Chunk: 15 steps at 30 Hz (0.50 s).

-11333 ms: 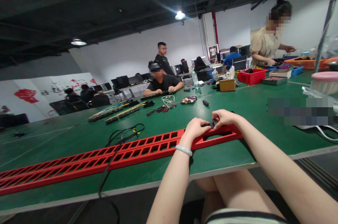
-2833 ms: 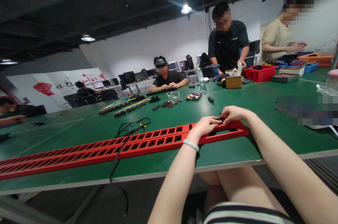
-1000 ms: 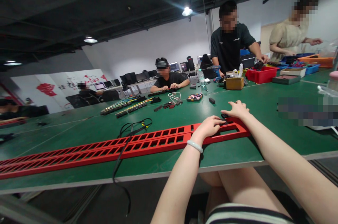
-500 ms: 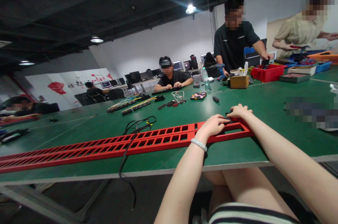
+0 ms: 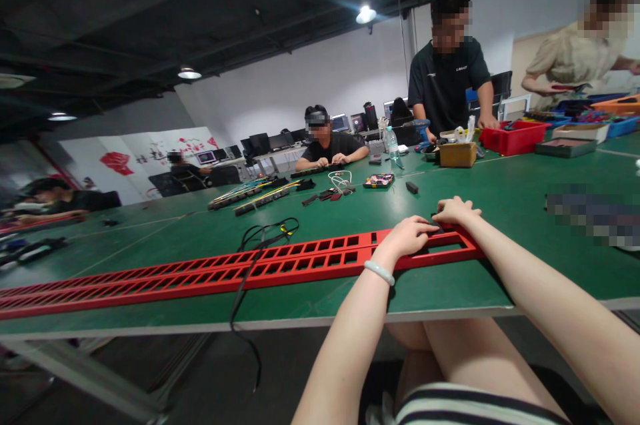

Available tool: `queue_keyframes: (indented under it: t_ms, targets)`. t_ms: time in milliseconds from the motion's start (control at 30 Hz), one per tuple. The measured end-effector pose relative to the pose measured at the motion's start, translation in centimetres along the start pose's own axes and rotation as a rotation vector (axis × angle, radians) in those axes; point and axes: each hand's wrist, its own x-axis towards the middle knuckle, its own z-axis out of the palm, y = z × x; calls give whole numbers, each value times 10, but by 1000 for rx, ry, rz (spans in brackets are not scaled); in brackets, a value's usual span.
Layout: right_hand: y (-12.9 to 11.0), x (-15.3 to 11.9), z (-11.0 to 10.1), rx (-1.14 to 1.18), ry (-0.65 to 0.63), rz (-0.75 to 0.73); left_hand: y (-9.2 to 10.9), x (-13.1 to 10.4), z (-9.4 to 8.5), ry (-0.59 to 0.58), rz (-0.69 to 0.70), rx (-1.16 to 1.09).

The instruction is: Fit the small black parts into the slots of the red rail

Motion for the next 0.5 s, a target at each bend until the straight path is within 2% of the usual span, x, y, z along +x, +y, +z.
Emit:
queue_keyframes:
  t_ms: [300, 500]
  targets:
    - [0, -3, -2, 44, 58, -6, 2, 1, -1, 13, -8, -47]
    - [1, -5, -4, 84, 93, -13, 1, 1, 0, 62, -23, -116]
